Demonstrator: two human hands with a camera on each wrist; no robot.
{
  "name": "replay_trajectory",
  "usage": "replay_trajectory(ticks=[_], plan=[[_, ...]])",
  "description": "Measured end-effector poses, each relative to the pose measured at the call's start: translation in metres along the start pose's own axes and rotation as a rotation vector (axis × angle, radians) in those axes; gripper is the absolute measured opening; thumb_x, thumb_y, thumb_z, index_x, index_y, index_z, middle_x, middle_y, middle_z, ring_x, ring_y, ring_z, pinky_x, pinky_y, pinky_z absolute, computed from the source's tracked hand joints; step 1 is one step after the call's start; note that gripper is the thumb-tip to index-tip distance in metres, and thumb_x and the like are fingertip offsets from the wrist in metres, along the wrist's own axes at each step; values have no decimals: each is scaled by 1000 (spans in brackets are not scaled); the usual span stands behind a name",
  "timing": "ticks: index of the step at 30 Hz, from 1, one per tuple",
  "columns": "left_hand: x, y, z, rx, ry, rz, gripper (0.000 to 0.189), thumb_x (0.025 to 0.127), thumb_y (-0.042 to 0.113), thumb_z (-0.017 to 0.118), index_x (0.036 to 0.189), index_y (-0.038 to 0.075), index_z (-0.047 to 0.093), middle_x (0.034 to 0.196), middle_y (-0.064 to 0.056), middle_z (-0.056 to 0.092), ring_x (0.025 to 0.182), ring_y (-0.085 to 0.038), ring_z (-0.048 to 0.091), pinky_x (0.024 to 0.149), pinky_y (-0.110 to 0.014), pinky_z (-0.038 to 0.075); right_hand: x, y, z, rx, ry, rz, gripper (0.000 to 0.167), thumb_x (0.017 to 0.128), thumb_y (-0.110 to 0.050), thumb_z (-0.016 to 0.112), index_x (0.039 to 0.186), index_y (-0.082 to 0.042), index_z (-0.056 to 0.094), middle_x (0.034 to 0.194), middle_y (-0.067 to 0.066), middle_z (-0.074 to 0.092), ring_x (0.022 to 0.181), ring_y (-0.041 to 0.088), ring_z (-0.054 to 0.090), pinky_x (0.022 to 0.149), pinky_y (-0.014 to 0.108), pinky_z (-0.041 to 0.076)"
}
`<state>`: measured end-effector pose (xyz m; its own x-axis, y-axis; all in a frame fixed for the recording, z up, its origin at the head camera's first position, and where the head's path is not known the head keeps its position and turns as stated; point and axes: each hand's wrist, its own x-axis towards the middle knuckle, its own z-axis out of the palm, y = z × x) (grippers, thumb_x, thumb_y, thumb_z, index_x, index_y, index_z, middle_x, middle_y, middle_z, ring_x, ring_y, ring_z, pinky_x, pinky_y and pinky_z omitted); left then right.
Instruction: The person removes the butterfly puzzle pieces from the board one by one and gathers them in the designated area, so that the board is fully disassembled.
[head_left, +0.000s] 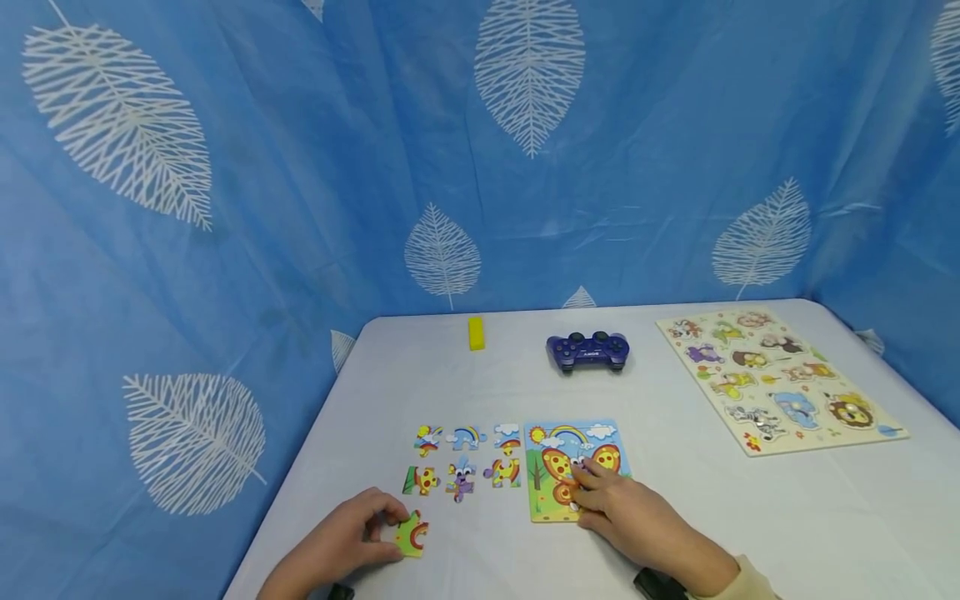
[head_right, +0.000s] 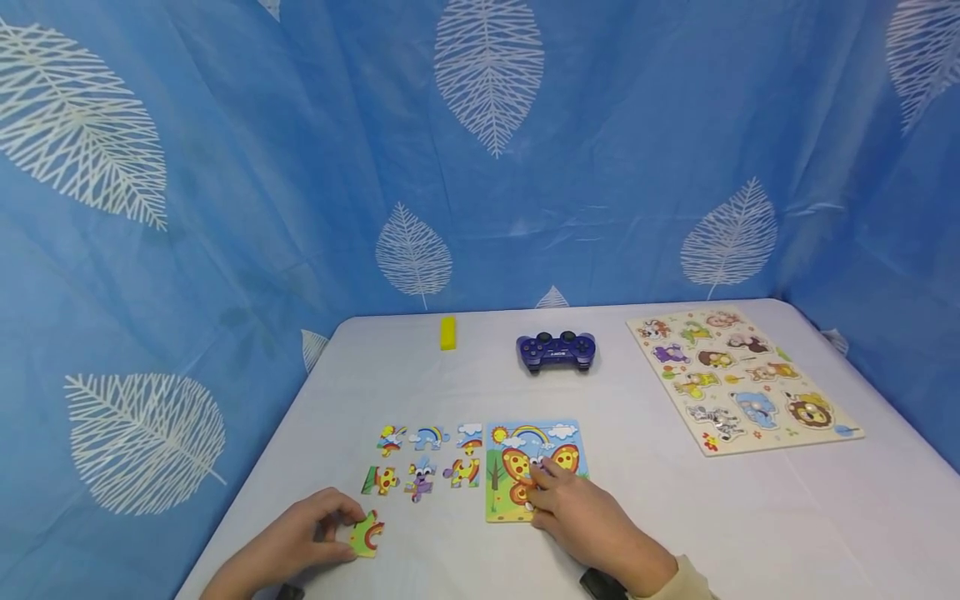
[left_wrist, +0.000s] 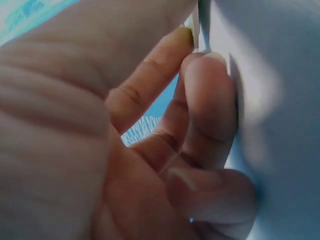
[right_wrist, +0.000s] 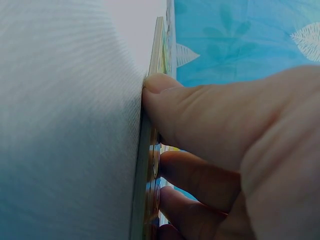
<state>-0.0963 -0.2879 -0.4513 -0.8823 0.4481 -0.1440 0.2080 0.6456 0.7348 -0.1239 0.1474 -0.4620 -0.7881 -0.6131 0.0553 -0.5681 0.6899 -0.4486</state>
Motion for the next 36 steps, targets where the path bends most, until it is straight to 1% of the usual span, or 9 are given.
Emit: replay_trajectory(ticks=[8, 15, 19, 21, 23, 25, 28, 31, 36], plan=[[-1, 3, -1, 18, 3, 14, 36, 87, 27, 84, 117, 17, 68, 104, 1, 60, 77, -5, 51, 67, -24, 46, 1, 0, -1, -14, 3, -9, 37, 96, -27, 72, 130, -12, 73, 148, 14, 58, 140, 41, 49, 103, 58, 48], [0, 8, 0, 36, -18, -68, 39, 84, 23, 87, 116, 15, 68, 101, -1, 57, 74, -7, 51, 64, -24, 46, 1, -1, 1, -11, 2, -9, 37, 96, -27, 72, 129, -12, 73, 148, 15, 58, 140, 41, 50, 103, 58, 48], [1, 16, -1, 79, -21, -153, 46, 81, 27, 89, 118, 13, 66, 99, 0, 56, 74, -11, 51, 64, -26, 45, 2, -2, 1, -14, 6, -13, 36, 96, -27, 72, 129, -12, 73, 148, 15, 58, 140, 40, 50, 102, 58, 49], [5, 27, 0, 124, -5, -185, 49, 80, 31, 89, 119, 13, 66, 98, 1, 57, 75, -12, 51, 64, -27, 45, 2, -2, 0, -11, 4, -15, 37, 96, -27, 72, 129, -12, 73, 148, 15, 58, 140, 41, 50, 102, 58, 49], [12, 42, 5, 172, 25, -189, 48, 82, 36, 88, 119, 14, 65, 98, 2, 59, 75, -11, 52, 64, -27, 45, 1, -2, 0, -8, 3, -13, 37, 96, -27, 72, 130, -12, 73, 148, 15, 58, 140, 41, 50, 102, 58, 48], [23, 61, 13, 173, 63, -152, 45, 85, 37, 85, 119, 13, 66, 100, 1, 61, 76, -10, 53, 64, -27, 46, 0, -2, -1, -5, 1, -7, 38, 96, -27, 72, 130, -11, 72, 148, 16, 57, 140, 41, 49, 103, 59, 48], [42, 90, 31, 125, 102, -70, 38, 90, 36, 80, 119, 15, 68, 102, 1, 64, 74, -7, 54, 63, -25, 48, 0, -2, -2, 0, 0, -1, 38, 96, -26, 72, 130, -10, 72, 148, 16, 57, 140, 42, 49, 103, 59, 47], [61, 116, 53, 53, 95, -7, 28, 94, 31, 77, 117, 16, 69, 101, 3, 65, 73, -5, 55, 63, -24, 48, -1, -2, -2, 5, -8, 11, 38, 96, -27, 72, 130, -10, 72, 149, 16, 57, 141, 42, 48, 103, 59, 47], [93, 146, 86, 85, 70, 36, 21, 98, 22, 72, 118, 17, 70, 101, 9, 64, 76, -1, 55, 66, -24, 47, -1, -2, -1, 0, -9, 5, 37, 97, -28, 71, 130, -11, 73, 149, 16, 57, 141, 41, 49, 103, 59, 47]])
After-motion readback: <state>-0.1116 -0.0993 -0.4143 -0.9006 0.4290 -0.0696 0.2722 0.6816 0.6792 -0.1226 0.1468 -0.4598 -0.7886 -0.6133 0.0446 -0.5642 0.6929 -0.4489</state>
